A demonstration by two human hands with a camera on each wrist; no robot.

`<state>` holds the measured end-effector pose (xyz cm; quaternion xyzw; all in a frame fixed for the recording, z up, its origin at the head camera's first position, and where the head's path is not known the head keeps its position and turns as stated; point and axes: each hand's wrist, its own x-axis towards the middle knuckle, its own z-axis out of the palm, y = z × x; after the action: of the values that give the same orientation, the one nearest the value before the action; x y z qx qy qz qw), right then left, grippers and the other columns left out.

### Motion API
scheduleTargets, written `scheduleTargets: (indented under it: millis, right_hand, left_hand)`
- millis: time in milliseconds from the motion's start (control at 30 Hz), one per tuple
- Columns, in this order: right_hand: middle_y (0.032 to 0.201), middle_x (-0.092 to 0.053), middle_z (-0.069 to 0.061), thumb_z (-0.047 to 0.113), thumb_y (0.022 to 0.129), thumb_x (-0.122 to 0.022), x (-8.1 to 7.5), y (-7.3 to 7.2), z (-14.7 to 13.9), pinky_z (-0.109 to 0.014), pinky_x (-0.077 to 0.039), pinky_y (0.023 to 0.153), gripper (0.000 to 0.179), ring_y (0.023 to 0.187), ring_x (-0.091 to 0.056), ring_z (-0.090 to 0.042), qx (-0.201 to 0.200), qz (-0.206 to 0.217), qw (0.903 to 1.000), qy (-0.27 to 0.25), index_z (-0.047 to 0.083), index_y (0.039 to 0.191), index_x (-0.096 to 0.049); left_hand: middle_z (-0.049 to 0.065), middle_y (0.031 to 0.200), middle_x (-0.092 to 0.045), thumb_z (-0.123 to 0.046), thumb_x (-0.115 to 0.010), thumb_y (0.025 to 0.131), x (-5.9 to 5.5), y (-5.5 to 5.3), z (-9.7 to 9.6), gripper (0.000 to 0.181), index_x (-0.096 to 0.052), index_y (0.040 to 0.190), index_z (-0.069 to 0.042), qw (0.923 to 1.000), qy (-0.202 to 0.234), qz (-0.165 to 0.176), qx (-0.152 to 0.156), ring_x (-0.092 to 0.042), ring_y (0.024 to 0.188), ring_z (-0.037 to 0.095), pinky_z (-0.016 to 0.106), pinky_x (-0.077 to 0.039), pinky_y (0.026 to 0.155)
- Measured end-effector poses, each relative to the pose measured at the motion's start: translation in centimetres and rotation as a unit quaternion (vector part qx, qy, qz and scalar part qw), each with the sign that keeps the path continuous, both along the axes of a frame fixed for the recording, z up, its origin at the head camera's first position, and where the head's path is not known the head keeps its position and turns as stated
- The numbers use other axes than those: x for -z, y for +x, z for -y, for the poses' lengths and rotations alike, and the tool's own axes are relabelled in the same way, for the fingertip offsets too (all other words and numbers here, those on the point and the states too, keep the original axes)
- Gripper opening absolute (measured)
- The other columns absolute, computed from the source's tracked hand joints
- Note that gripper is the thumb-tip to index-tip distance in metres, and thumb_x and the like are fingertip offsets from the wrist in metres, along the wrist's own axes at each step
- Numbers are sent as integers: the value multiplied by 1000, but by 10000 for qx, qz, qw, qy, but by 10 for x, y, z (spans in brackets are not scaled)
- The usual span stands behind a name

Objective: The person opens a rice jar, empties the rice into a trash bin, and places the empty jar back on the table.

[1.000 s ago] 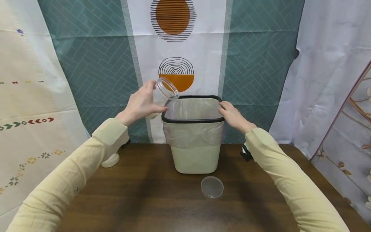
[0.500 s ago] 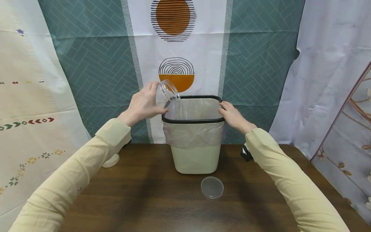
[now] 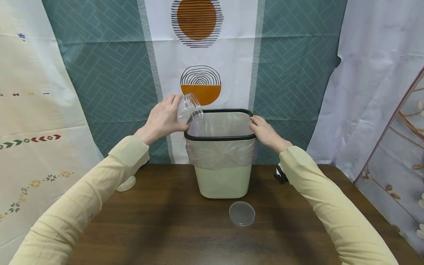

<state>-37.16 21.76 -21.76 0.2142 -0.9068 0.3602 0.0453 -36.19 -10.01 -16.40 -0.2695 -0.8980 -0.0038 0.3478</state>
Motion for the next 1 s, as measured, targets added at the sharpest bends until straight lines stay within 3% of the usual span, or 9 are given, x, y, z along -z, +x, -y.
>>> scheduleTargets:
  millis: [267,600,1000]
  right_hand:
    - [146,-4,-21,22,98,-24,-1,1,1,-52,-36,84,52,127,-17,-40,8,-12,10000,64,-5,141,-13]
    - [146,-4,-21,21,98,-24,-1,1,0,-51,-37,81,51,126,-18,-40,47,-31,9999,129,-5,141,-12]
    - [146,-4,-21,23,98,-24,0,0,-1,-52,-36,83,53,127,-18,-41,20,-40,10000,50,-5,141,-13]
  left_hand:
    - [12,94,-43,-32,-81,60,-1,-1,1,79,-37,118,-1,9997,-147,-167,-43,-45,76,27,38,-39,61]
    - [17,114,-44,-26,-83,58,-1,-2,-2,86,-36,125,0,9995,-254,-116,-126,-45,100,35,43,-32,89]
    - [17,117,-44,-17,-85,56,2,-5,-3,78,-40,119,-4,9982,-418,-407,-137,-42,106,35,47,-25,94]
